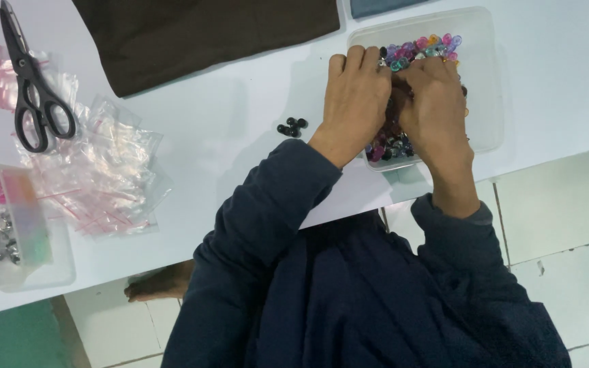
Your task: Sorting and packaging small black buttons from a container of mixed beads into individual plastic bags
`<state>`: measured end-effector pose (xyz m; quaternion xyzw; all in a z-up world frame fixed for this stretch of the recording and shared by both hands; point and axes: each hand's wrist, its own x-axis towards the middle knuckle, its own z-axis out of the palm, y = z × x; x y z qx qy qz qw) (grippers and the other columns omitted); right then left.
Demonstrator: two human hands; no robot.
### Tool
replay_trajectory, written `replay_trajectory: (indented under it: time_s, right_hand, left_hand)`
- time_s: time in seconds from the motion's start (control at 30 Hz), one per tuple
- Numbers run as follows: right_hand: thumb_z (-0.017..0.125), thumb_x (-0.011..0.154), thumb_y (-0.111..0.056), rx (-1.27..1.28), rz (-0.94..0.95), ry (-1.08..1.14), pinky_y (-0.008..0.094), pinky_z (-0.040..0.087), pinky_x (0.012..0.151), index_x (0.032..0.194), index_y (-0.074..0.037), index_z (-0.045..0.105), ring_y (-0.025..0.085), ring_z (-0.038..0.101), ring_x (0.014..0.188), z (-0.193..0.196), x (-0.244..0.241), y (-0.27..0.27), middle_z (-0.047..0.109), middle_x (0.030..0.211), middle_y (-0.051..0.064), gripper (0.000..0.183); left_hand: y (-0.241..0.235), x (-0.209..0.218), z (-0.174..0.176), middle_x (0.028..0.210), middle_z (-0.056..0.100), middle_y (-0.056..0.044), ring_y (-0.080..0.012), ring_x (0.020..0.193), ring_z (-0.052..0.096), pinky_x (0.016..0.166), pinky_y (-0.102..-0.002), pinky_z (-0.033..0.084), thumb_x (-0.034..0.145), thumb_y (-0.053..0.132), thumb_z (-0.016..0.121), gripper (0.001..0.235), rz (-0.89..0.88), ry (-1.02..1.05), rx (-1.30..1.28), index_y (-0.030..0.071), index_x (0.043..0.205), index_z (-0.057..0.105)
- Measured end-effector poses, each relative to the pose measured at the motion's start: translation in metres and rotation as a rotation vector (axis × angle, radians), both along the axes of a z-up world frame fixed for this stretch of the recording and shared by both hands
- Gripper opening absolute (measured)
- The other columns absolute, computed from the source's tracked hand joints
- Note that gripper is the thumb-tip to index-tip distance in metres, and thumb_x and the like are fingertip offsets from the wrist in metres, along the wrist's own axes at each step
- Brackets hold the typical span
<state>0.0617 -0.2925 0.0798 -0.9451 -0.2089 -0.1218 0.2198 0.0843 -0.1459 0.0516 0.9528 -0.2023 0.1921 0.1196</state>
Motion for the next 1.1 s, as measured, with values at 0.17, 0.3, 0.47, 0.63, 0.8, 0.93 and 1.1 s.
replay_trajectory:
  time_s: [0.17,0.3,0.47,0.63,0.8,0.93,1.1]
  right_hand:
    - [0.058,0.094,0.006,0.100,-0.013,0.024,0.048,0.042,0.092,0.106,0.007,0.074,0.039,0.057,0.102,0.002,-0.004,-0.001,0.066,0.104,0.023,0.020]
    - [0.065,0.105,0.004,0.293,-0.071,0.078,0.043,0.051,0.095,0.118,0.004,0.078,0.034,0.063,0.111,0.011,-0.010,-0.005,0.069,0.113,0.021,0.017]
    - [0.066,0.109,0.009,0.461,0.008,0.130,0.040,0.053,0.098,0.122,0.007,0.074,0.030,0.065,0.109,0.031,-0.021,0.008,0.071,0.112,0.019,0.016]
    - [0.068,0.109,0.008,0.527,0.059,0.181,0.041,0.054,0.100,0.126,0.007,0.072,0.031,0.066,0.111,0.040,-0.036,0.020,0.071,0.115,0.020,0.018]
    - [0.074,0.106,0.011,0.458,0.180,0.046,0.043,0.057,0.096,0.121,0.012,0.073,0.037,0.070,0.105,0.047,-0.048,0.049,0.074,0.111,0.025,0.015]
    - [0.075,0.102,0.015,0.443,0.214,0.016,0.043,0.059,0.094,0.116,0.012,0.074,0.036,0.073,0.101,0.049,-0.059,0.080,0.075,0.109,0.026,0.015]
    - [0.072,0.104,0.009,0.423,0.251,-0.016,0.039,0.057,0.089,0.119,0.008,0.073,0.033,0.070,0.103,0.040,-0.068,0.120,0.075,0.111,0.022,0.016]
  left_hand:
    - [0.004,-0.001,-0.001,0.113,0.058,-0.007,-0.0297,0.111,0.050,0.089,-0.045,0.038,0.081,0.013,0.070,0.008,-0.048,-0.030,-0.122,0.014,0.086,0.076]
    - [0.009,-0.005,0.004,0.135,0.054,-0.008,-0.0315,0.130,0.046,0.101,-0.052,0.036,0.091,0.022,0.077,0.011,-0.077,-0.042,-0.268,0.012,0.088,0.077]
    - [0.024,-0.018,0.016,0.137,0.051,-0.003,-0.0302,0.132,0.045,0.102,-0.052,0.036,0.091,0.025,0.082,0.012,-0.081,0.014,-0.372,0.015,0.091,0.076]
    - [0.050,-0.035,0.026,0.133,0.055,-0.002,-0.0323,0.129,0.047,0.098,-0.052,0.038,0.093,0.031,0.076,0.012,-0.081,0.128,-0.486,0.019,0.091,0.077]
    - [0.089,-0.055,0.042,0.129,0.057,0.001,-0.0286,0.122,0.050,0.091,-0.046,0.036,0.100,0.031,0.065,0.015,-0.156,0.191,-0.567,0.019,0.095,0.072]
    - [0.127,-0.071,0.052,0.127,0.061,-0.001,-0.0282,0.119,0.053,0.090,-0.047,0.036,0.103,0.030,0.059,0.018,-0.180,0.271,-0.624,0.019,0.099,0.073]
    - [0.163,-0.087,0.046,0.126,0.063,0.000,-0.0209,0.113,0.057,0.095,-0.044,0.035,0.105,0.037,0.052,0.024,-0.084,0.465,-0.731,0.023,0.107,0.071]
